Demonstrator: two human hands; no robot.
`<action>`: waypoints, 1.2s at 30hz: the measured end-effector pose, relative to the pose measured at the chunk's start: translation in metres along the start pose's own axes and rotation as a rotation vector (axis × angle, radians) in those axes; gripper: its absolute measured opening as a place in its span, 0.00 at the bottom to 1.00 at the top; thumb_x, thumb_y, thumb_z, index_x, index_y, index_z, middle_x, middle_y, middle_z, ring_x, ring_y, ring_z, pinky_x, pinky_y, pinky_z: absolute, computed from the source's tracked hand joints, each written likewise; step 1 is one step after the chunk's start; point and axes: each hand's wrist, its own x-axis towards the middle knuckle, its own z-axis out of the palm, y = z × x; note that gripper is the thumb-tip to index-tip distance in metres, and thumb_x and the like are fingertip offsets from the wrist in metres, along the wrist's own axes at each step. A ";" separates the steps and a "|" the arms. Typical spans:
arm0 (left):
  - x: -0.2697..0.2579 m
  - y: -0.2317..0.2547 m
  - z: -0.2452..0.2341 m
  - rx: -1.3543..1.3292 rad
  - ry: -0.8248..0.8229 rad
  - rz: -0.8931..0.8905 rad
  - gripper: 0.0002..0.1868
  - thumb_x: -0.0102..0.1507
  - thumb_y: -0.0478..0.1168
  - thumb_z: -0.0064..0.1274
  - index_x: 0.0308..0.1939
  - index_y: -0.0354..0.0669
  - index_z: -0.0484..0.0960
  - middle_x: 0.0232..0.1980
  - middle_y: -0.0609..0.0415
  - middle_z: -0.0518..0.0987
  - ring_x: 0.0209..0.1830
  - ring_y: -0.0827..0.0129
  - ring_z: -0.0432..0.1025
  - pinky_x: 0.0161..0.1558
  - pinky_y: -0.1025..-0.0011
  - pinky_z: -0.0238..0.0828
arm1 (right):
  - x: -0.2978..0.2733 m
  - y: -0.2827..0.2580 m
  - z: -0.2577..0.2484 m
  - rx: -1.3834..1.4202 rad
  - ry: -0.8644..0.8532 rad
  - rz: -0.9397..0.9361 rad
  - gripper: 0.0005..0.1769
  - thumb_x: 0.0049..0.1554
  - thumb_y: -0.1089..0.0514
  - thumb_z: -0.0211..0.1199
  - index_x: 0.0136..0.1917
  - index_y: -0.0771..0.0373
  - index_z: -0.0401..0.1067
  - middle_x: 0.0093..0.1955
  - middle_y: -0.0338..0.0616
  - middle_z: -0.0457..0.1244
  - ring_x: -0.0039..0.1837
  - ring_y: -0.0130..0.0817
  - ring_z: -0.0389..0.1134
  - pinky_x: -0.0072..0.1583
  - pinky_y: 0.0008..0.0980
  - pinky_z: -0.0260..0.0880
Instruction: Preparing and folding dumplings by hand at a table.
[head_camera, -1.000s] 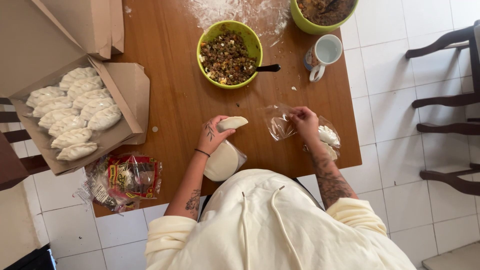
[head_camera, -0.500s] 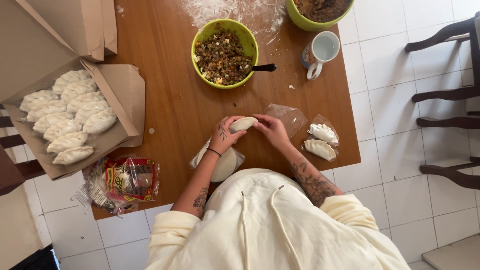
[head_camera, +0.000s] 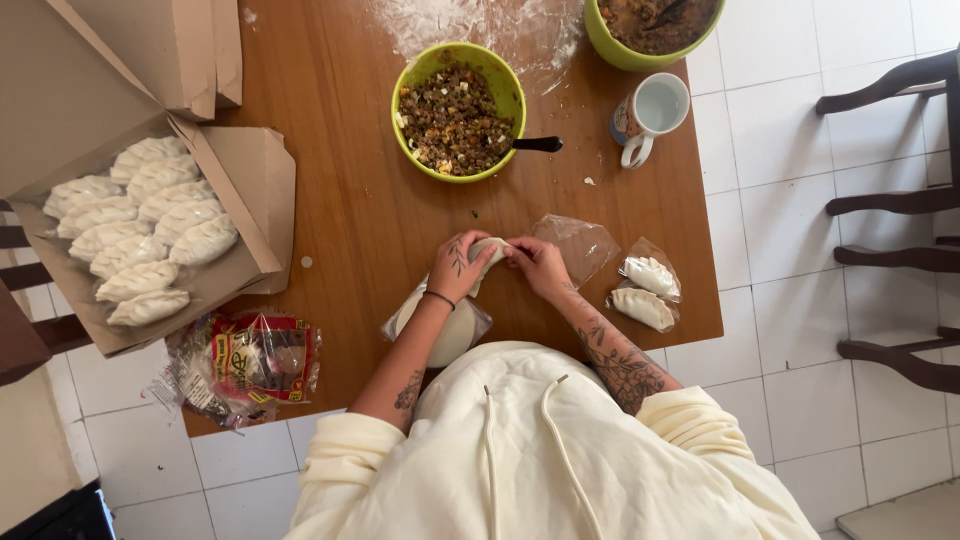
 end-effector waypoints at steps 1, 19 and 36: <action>0.000 0.003 0.000 -0.002 0.001 -0.004 0.18 0.65 0.52 0.58 0.47 0.41 0.84 0.46 0.46 0.82 0.50 0.53 0.76 0.53 0.61 0.72 | -0.002 -0.005 -0.001 -0.002 -0.003 0.003 0.13 0.63 0.58 0.64 0.57 0.69 0.78 0.45 0.41 0.72 0.45 0.22 0.71 0.50 0.24 0.74; 0.007 0.035 0.004 0.062 0.062 -0.041 0.10 0.61 0.46 0.59 0.39 0.47 0.88 0.40 0.49 0.82 0.41 0.52 0.77 0.42 0.59 0.74 | 0.000 -0.019 -0.012 -0.126 0.008 -0.023 0.05 0.56 0.64 0.72 0.47 0.68 0.80 0.40 0.41 0.73 0.42 0.21 0.69 0.45 0.23 0.72; 0.010 0.023 -0.003 -0.243 -0.116 -0.063 0.13 0.62 0.39 0.60 0.48 0.38 0.78 0.43 0.47 0.85 0.44 0.57 0.81 0.47 0.66 0.77 | -0.025 -0.035 0.006 -0.337 0.207 -0.276 0.08 0.60 0.60 0.67 0.52 0.65 0.79 0.44 0.52 0.71 0.43 0.40 0.73 0.47 0.33 0.72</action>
